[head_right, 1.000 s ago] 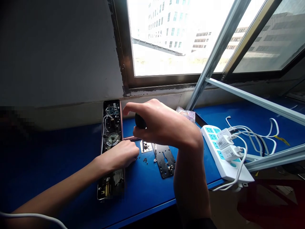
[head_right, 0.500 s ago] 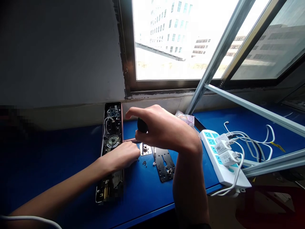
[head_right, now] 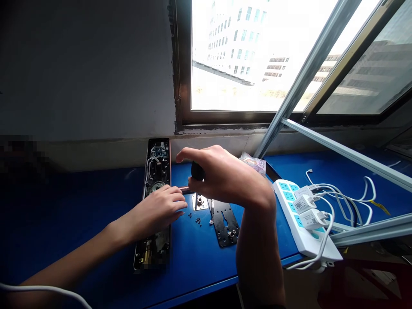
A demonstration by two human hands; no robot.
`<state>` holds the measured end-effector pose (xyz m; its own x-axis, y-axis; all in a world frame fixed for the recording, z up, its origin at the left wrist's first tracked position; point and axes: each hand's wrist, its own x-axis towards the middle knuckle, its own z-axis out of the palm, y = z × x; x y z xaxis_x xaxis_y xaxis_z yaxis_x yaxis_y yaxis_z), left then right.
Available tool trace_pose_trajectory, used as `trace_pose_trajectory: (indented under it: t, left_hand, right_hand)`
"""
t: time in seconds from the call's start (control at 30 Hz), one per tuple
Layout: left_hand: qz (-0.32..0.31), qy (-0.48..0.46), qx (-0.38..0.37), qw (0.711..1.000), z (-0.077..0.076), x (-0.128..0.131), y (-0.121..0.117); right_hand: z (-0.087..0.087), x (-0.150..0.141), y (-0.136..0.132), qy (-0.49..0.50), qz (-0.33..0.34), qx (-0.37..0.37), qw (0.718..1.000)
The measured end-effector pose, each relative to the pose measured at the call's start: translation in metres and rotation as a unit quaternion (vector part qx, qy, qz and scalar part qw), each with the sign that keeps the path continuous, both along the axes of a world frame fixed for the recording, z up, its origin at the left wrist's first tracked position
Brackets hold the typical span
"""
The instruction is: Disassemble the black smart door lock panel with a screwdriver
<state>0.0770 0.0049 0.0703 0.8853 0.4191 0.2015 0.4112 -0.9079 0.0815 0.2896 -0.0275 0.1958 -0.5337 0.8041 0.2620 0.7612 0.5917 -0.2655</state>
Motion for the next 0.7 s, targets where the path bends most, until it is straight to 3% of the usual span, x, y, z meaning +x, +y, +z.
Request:
trace_pose_trajectory:
  t: [0.23, 0.43, 0.53, 0.7]
  left_hand:
    - [0.053, -0.157, 0.063, 0.984, -0.029, -0.056, -0.017]
    - [0.134, -0.221, 0.06, 0.964, -0.053, -0.08, -0.02]
    - [0.199, -0.276, 0.023, 0.94, -0.058, -0.083, -0.019]
    - [0.273, -0.351, -0.127, 0.886, -0.065, -0.083, -0.018]
  right_hand:
    - [-0.005, -0.014, 0.005, -0.004, -0.001, -0.028, 1.0]
    - [-0.013, -0.031, 0.013, -0.018, -0.051, -0.003, 0.999]
    - [-0.022, -0.04, 0.023, -0.024, -0.091, 0.022, 0.995]
    - [-0.04, -0.055, 0.042, -0.053, -0.158, -0.001, 0.986]
